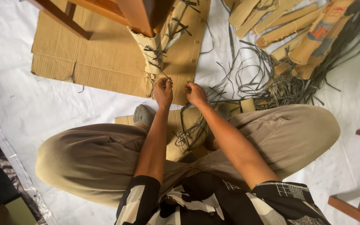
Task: Wrapping the legs of a wooden chair with protective cardboard and tying them with plastic strings for transport.
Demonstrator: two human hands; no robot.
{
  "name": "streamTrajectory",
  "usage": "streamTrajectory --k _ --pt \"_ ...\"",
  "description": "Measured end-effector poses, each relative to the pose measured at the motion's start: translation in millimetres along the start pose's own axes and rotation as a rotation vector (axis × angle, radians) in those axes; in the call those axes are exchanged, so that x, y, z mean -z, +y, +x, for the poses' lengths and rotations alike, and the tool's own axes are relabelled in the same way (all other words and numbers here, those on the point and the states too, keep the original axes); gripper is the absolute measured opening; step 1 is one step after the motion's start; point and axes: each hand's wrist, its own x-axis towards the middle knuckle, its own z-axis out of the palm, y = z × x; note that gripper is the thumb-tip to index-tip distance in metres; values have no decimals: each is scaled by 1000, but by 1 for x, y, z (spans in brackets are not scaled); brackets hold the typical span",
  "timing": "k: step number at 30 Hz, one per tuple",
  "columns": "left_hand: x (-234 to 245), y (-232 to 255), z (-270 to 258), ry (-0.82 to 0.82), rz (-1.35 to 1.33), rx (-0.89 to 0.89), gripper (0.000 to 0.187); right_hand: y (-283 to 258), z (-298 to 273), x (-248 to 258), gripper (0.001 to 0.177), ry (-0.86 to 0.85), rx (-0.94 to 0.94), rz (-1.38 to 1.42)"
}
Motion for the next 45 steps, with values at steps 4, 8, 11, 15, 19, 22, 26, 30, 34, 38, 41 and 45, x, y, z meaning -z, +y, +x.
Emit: streamTrajectory --k 4,8,11,15,19,22,26,30,34,38,41,45 --pt "-20 -30 -6 -152 137 56 19 21 -12 19 23 38 -64 -45" --pt "-40 -40 -18 -278 286 49 19 54 -17 30 25 114 -241 -91" --pt "-50 -42 -27 -371 322 45 21 65 -30 50 27 157 -373 -45" --pt "-62 -55 -34 -439 383 38 21 57 -52 72 38 212 -423 64" --pt "-67 -67 -38 -469 443 22 19 46 -62 81 43 190 -395 95" --pt "-66 -69 -39 -507 507 14 22 54 -61 76 47 171 -311 29" --pt "-69 -76 -38 -528 560 35 21 56 -62 67 48 140 -114 -57" --pt "-68 -67 -39 -534 584 40 21 63 -59 66 51 176 -73 27" --pt "-72 -69 -39 -544 599 19 21 93 -47 56 32 410 -122 -4" --pt "-75 -62 -42 -564 593 19 21 117 -40 73 27 595 -351 -2" --pt "-77 -57 -43 -577 605 26 21 131 -36 100 34 639 -438 40" --pt "-74 -48 -45 -586 590 35 21 143 -33 132 55 426 -423 155"
